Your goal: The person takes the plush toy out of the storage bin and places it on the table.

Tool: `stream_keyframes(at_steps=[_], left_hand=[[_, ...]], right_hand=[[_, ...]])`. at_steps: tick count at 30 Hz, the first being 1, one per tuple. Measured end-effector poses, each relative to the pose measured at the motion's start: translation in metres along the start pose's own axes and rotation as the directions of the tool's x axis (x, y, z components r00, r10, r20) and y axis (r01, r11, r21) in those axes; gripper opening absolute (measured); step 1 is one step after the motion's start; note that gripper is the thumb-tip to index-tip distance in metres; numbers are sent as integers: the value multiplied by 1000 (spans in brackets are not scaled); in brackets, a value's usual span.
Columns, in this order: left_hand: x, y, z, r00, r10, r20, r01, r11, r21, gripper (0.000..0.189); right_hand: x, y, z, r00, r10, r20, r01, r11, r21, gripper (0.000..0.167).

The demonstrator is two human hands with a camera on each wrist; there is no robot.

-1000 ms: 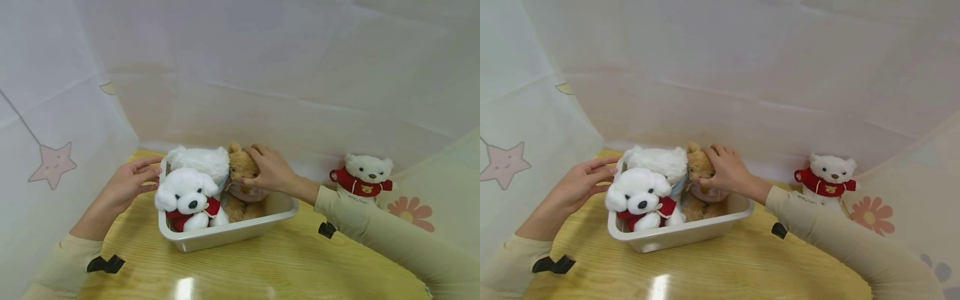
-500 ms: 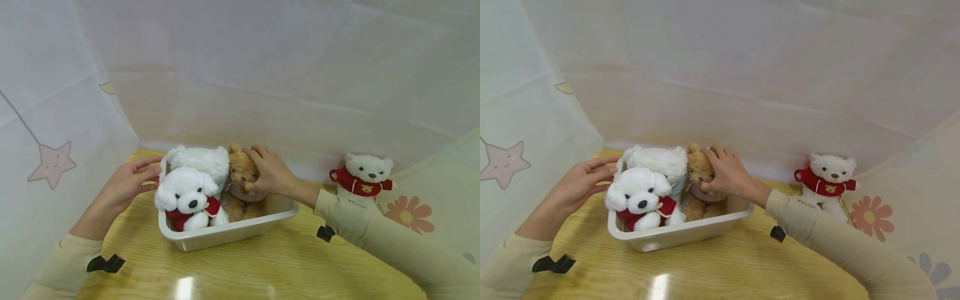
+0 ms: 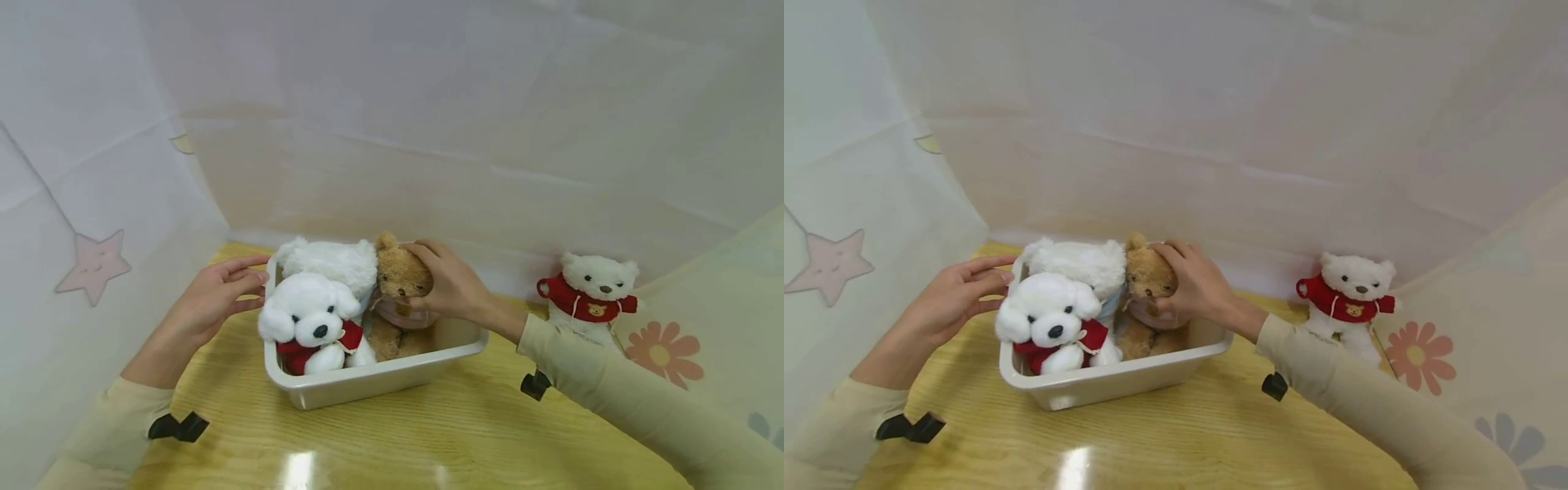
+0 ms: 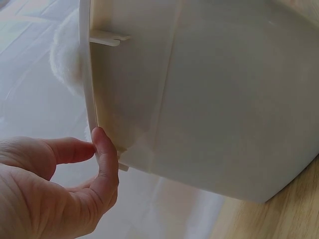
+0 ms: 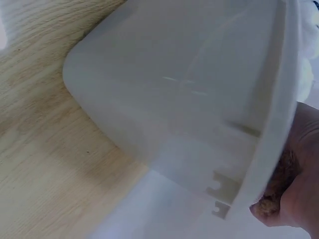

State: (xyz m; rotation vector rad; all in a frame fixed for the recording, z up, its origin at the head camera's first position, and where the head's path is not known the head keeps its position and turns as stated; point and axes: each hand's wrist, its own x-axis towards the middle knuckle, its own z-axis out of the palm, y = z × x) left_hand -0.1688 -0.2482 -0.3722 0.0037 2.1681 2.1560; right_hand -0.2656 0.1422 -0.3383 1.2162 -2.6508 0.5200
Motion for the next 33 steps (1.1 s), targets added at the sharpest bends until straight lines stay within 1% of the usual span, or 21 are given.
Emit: stream_keyframes(at_steps=[3, 6, 11, 15, 19, 24, 26, 30, 33], left_hand=[[-1, 0, 0, 1000, 5, 0, -5, 1000, -9, 61], [5, -1, 3, 1000, 14, 9, -13, 1000, -8, 60], [13, -4, 5, 1000, 21, 16, -21, 1000, -2, 59], [16, -5, 6, 1000, 20, 22, -20, 1000, -17, 59], [20, -7, 7, 999, 30, 22, -29, 999, -31, 59], [22, -11, 7, 999, 32, 15, -32, 999, -42, 59], [22, -13, 6, 999, 31, 17, -30, 998, -52, 60], [22, -13, 1, 999, 44, 25, -42, 997, -72, 60], [24, -12, -2, 998, 59, 18, -57, 994, -88, 59]], right_hand=[[1, 0, -8, 999, -34, -34, 35, 999, 27, 90], [0, 3, -19, 997, -53, -65, 55, 998, 36, 89], [2, 4, -37, 990, -91, -106, 93, 995, 21, 86], [5, 5, -49, 979, -142, -145, 143, 990, -1, 84], [6, 8, -63, 962, -186, -198, 185, 982, -24, 86], [3, 11, -82, 944, -185, -271, 193, 981, 3, 90], [1, 12, -90, 934, -188, -303, 200, 980, 7, 92], [1, 14, -107, 905, -225, -361, 230, 973, -30, 94], [3, 15, -117, 880, -265, -394, 271, 962, -42, 93]])
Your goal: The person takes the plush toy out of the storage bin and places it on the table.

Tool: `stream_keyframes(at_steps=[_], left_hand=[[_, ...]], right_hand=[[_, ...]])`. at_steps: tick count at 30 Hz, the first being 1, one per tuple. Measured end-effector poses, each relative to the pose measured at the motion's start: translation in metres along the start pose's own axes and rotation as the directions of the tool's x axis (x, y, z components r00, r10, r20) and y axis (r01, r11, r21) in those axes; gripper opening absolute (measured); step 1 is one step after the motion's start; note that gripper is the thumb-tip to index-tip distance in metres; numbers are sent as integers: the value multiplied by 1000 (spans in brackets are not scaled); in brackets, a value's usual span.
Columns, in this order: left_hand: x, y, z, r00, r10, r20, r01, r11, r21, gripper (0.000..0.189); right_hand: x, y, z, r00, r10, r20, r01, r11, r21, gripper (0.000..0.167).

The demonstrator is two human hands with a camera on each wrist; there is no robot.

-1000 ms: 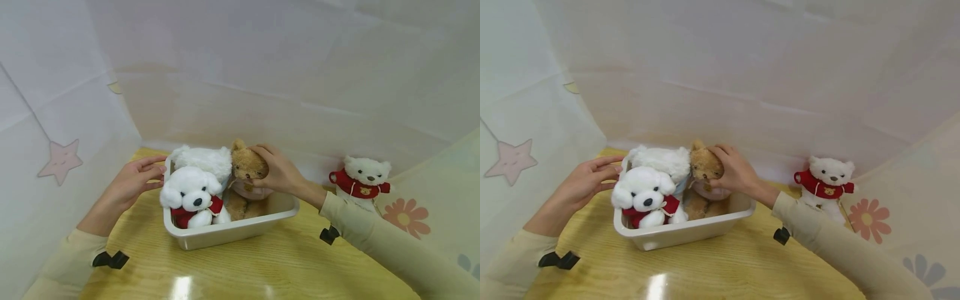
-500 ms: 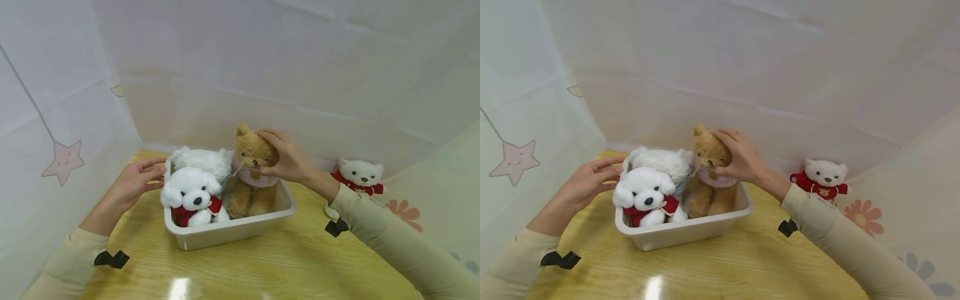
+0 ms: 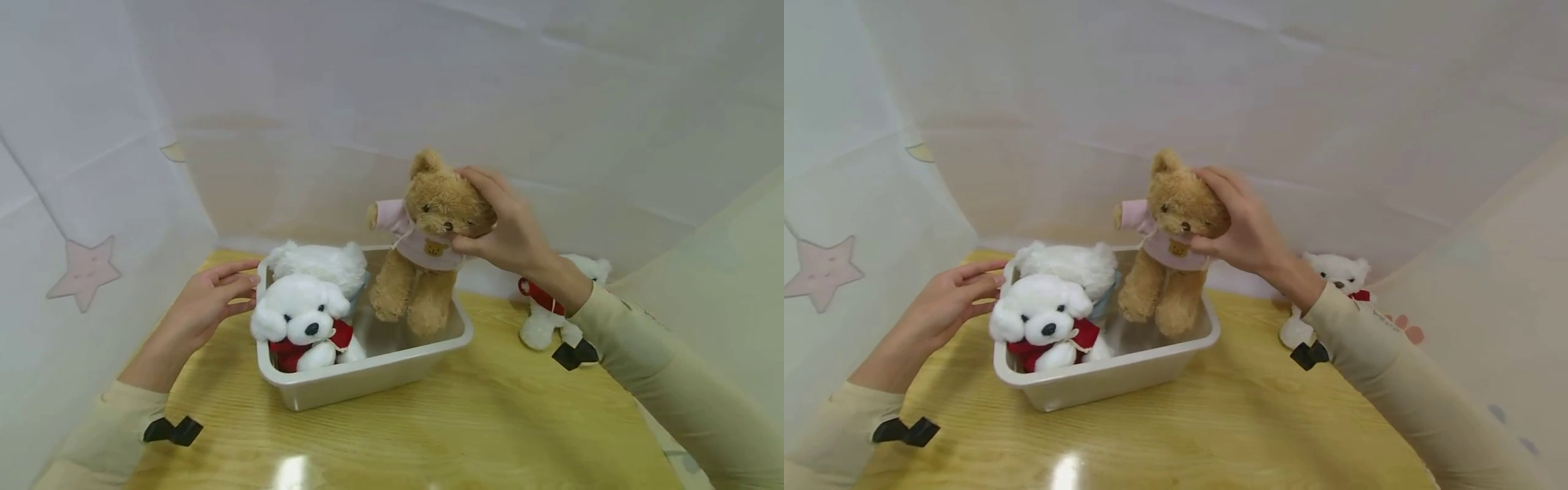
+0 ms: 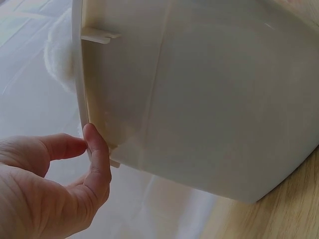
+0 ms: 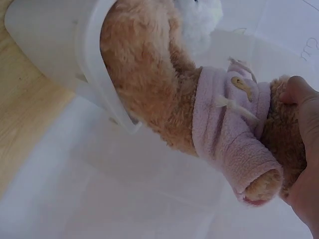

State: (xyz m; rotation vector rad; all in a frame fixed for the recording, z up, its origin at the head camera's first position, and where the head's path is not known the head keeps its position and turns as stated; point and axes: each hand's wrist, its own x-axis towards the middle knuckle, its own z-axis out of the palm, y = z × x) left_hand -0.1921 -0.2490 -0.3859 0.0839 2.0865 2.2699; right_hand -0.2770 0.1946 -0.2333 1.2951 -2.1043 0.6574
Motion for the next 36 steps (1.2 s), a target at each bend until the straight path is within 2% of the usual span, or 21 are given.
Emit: stream_keyframes(at_steps=[5, 8, 11, 15, 20, 28, 32, 36], left_hand=[[1, -2, 0, 1000, 3, -12, -4, 1000, -15, 57], [1, -3, 0, 1000, 2, -18, -2, 1000, -17, 57], [2, -5, -1, 1000, 5, -30, -5, 1000, -18, 56], [3, -6, -5, 999, 6, -41, -7, 1000, -13, 54], [5, -8, -9, 999, 11, -35, -12, 1000, -16, 55], [7, -11, -12, 1000, 17, -24, -18, 999, -45, 51], [7, -11, -13, 1000, 6, -27, -7, 999, -49, 50], [5, -8, -16, 999, -8, -34, 6, 999, -45, 50]], right_hand=[[3, -4, -14, 995, -47, -92, 47, 999, 8, 83], [7, -14, -25, 986, -60, -154, 62, 998, 12, 76], [12, -26, -38, 981, -67, -179, 73, 997, 25, 72], [12, -33, -53, 981, -82, -174, 88, 996, 25, 70], [4, -26, -72, 987, -73, -140, 78, 997, 26, 73], [-28, -11, -102, 993, 42, -109, -36, 998, 49, 79], [-40, -5, -110, 993, 52, -102, -45, 997, 67, 78], [-46, 0, -114, 997, 25, -78, -21, 998, 57, 72]])
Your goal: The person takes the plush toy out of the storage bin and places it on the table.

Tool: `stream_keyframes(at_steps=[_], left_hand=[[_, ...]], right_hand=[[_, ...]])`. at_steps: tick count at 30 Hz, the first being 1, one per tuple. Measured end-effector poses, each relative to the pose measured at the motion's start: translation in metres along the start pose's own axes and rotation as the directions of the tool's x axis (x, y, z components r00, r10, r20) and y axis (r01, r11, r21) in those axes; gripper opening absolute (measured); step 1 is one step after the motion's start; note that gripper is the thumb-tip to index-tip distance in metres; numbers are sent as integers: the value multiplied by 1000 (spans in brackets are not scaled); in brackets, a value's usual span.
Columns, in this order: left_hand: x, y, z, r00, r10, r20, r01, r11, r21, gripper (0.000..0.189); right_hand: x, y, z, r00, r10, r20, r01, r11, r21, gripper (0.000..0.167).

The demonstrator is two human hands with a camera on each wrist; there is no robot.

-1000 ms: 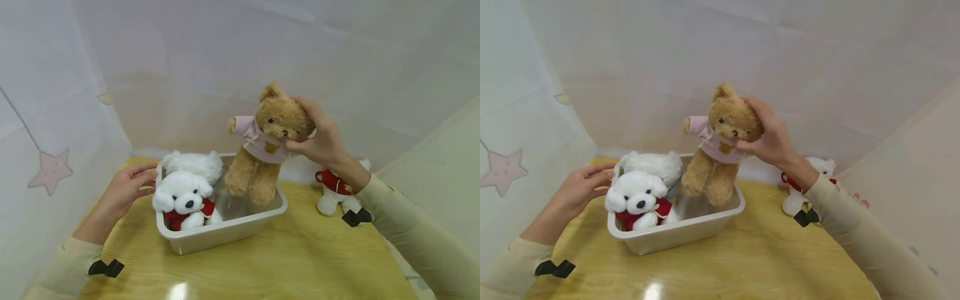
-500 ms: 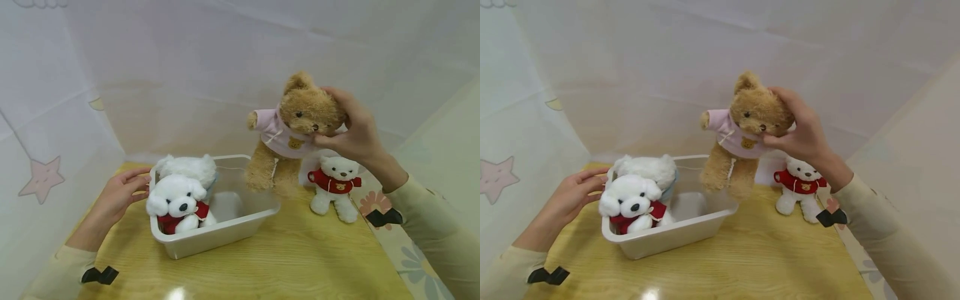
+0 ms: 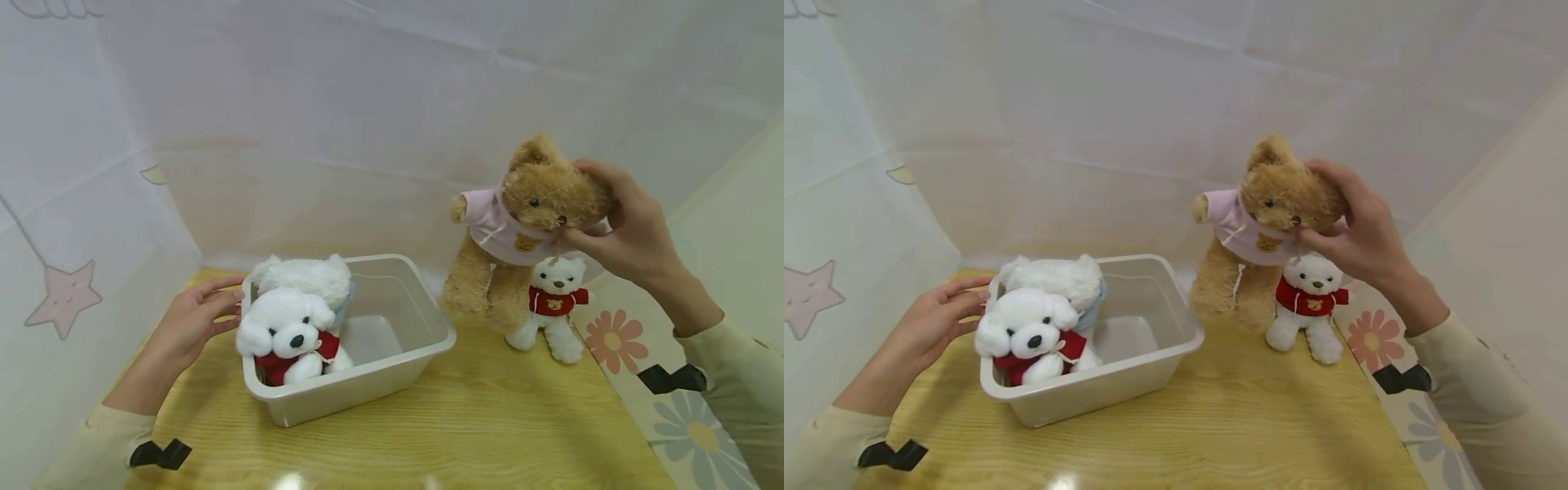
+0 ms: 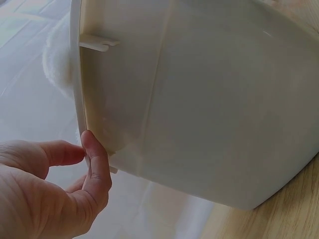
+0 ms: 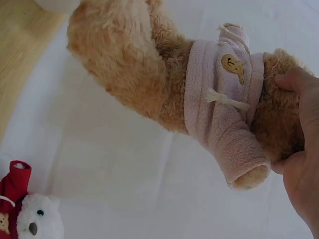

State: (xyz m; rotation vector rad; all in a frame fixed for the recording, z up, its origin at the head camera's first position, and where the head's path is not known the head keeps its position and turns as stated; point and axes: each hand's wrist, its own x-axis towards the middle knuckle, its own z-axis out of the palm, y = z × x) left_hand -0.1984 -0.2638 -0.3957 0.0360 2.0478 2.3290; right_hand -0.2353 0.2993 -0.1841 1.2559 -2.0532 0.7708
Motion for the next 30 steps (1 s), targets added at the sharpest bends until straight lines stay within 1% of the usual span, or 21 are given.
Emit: stream_keyframes(at_steps=[2, 4, 7, 9, 11, 14, 17, 21, 26, 30], left_hand=[[-1, 1, -1, 1000, -5, -4, 5, 1000, 4, 50], [-2, 2, -3, 1000, -7, -7, 7, 1000, 9, 50], [-3, 3, -4, 1000, -6, -11, 6, 1000, 11, 49], [-4, 2, -5, 1000, -3, -11, 3, 1000, 7, 48], [-4, 1, -5, 1000, -2, -11, 2, 1000, 1, 47], [-5, 0, -5, 1000, 0, -12, 0, 1000, -5, 46], [-6, -1, -5, 1000, 3, -15, -4, 1000, -5, 47], [-6, -1, -4, 1000, 7, -20, -7, 1000, 2, 48], [-6, -1, -2, 1000, 9, -21, -9, 1000, 10, 50], [-6, -1, -2, 1000, 15, -19, -15, 1000, 15, 51]], right_hand=[[-2, 3, -1, 1000, -2, 27, 2, 1000, 2, 67], [-4, 5, -1, 999, 11, 53, -11, 1000, -6, 64], [-10, 10, 3, 996, 44, 80, -41, 998, -40, 70], [-16, 18, 6, 995, 63, 75, -57, 995, -87, 74], [-25, 30, 10, 995, 84, 63, -75, 988, -136, 76], [-40, 57, 13, 991, 126, 37, -116, 973, -198, 77], [-56, 83, 16, 979, 203, 21, -193, 957, -218, 79], [-74, 106, 26, 953, 302, 15, -292, 931, -219, 78], [-96, 132, 42, 927, 375, 24, -359, 903, -238, 76], [-112, 149, 54, 909, 414, 38, -394, 888, -236, 75]])
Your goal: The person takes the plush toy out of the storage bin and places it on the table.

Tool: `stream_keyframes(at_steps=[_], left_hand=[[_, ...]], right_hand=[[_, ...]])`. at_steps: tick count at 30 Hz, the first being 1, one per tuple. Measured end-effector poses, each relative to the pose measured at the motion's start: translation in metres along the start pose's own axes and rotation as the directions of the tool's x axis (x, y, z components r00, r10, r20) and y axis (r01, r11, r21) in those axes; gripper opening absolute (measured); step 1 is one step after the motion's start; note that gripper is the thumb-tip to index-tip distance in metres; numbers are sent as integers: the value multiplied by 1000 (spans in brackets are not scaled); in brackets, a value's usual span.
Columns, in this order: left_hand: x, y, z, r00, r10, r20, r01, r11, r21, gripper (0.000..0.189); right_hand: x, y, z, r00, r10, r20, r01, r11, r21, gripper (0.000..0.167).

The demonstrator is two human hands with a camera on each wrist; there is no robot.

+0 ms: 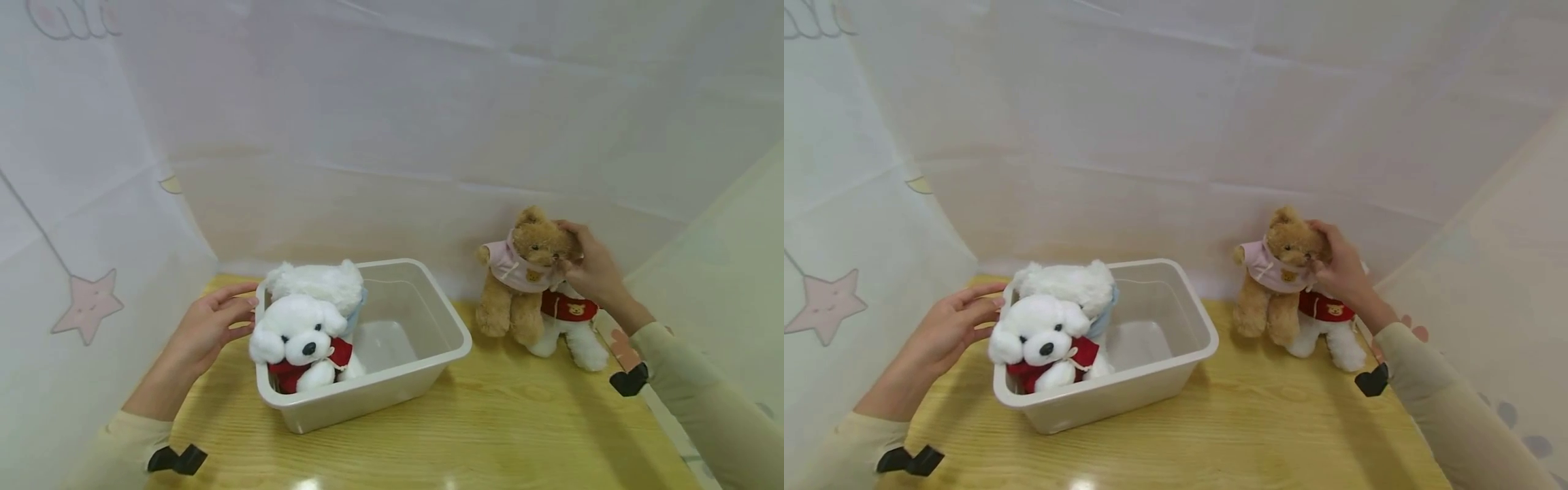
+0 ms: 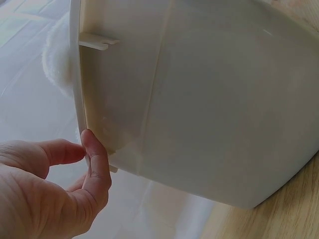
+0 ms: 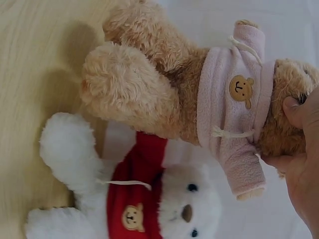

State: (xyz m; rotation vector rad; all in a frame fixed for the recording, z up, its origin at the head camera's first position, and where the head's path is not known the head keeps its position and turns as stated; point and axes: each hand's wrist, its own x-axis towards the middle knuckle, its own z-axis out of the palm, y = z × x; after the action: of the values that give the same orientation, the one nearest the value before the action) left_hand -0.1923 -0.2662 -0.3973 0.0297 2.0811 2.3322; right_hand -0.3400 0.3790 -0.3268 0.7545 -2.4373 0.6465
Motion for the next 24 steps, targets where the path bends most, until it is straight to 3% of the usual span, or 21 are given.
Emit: stream_keyframes(at_steps=[13, 24], left_hand=[[-3, 2, 0, 1000, -7, -5, 7, 999, 35, 56], [-6, 5, 0, 1000, -13, 3, 12, 999, 34, 55]], right_hand=[[-18, 25, 43, 994, 80, 72, -85, 994, 65, 78], [-23, 33, 67, 970, 176, 168, -194, 976, 95, 91]])
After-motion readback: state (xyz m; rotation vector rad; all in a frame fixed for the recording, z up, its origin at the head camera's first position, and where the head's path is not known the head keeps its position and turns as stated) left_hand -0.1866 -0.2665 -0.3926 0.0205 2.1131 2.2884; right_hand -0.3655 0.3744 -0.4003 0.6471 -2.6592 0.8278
